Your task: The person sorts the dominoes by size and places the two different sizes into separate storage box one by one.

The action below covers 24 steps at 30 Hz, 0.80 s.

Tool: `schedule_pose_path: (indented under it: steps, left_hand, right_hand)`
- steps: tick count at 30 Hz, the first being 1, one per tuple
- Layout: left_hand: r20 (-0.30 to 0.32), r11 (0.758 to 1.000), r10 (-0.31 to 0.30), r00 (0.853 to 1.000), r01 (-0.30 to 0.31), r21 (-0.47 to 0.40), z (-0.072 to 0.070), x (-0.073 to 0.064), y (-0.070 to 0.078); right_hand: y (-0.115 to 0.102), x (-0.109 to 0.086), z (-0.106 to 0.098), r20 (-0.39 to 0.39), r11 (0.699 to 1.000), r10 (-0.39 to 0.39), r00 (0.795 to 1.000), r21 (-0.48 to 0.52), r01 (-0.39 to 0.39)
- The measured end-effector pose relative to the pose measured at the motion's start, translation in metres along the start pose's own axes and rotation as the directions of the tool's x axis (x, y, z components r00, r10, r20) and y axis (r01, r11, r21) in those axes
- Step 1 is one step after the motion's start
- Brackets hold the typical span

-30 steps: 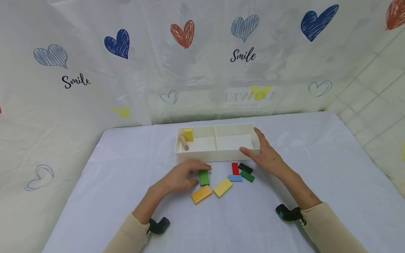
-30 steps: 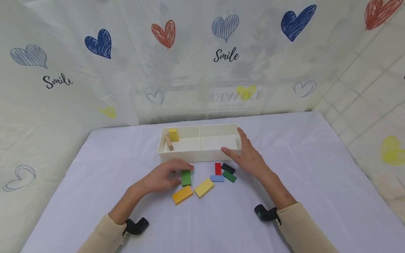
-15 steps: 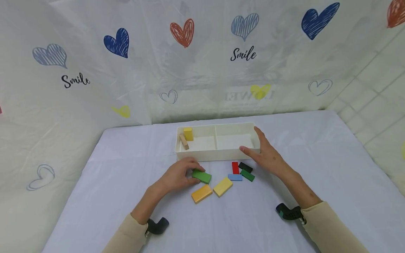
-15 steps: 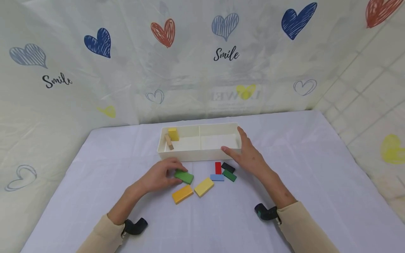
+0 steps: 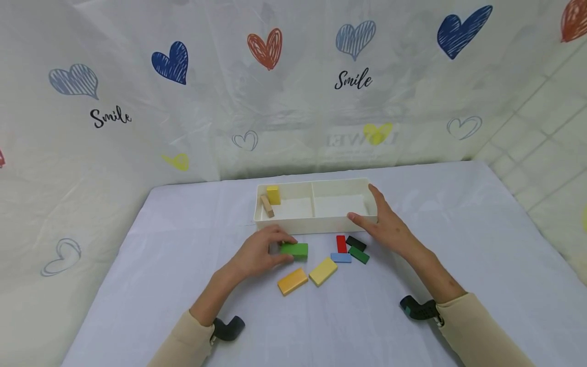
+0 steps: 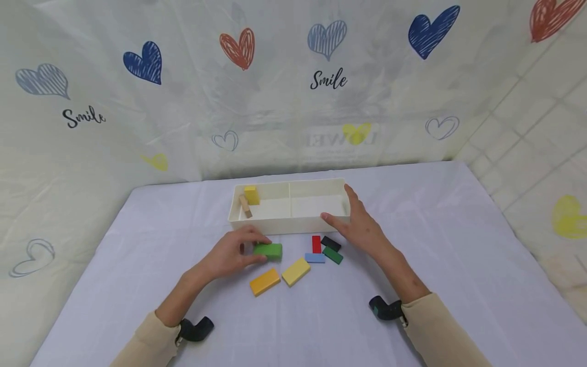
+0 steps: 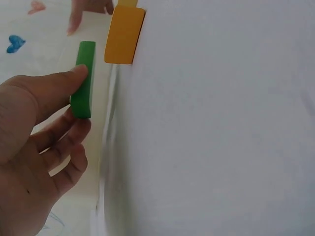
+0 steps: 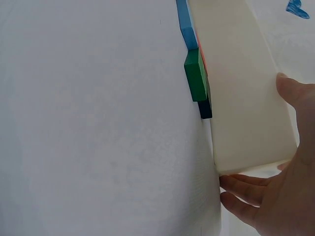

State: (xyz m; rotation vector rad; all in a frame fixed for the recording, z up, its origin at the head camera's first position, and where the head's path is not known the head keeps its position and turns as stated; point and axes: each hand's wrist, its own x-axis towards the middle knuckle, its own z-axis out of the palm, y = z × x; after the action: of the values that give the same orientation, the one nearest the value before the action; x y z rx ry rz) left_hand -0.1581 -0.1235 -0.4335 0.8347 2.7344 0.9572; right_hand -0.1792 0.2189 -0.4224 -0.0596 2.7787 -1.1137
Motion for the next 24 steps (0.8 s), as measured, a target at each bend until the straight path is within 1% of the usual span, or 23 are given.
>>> schedule_pose_path:
  steps: [5,10,15,20,24]
  left_hand:
    - [-0.075,0.998,0.046,0.996,-0.048,-0.031,-0.001,0.001,0.000]
    - [-0.168,0.995,0.066,0.984,-0.078,-0.065,-0.005,0.002,0.005]
    - [-0.260,0.989,0.086,0.962,-0.113,-0.092,-0.009,0.003,0.008]
    - [-0.344,0.988,0.077,0.936,-0.118,-0.098,-0.014,0.007,0.009]
    - [-0.381,0.991,0.066,0.922,-0.106,-0.083,-0.018,0.010,0.007]
  right_hand:
    - [0.000,0.000,0.000,0.000,1.000,-0.003,1.000,0.004,0.003]
    - [0.000,0.000,-0.001,0.001,1.000,-0.002,1.000,0.004,0.002]
    - [-0.001,0.001,-0.001,0.001,1.000,0.002,1.000,-0.002,-0.002]
    - [-0.001,0.000,-0.001,0.000,1.000,0.002,1.000,0.000,-0.002]
    - [0.000,0.000,0.000,0.002,1.000,0.004,1.000,0.003,-0.004]
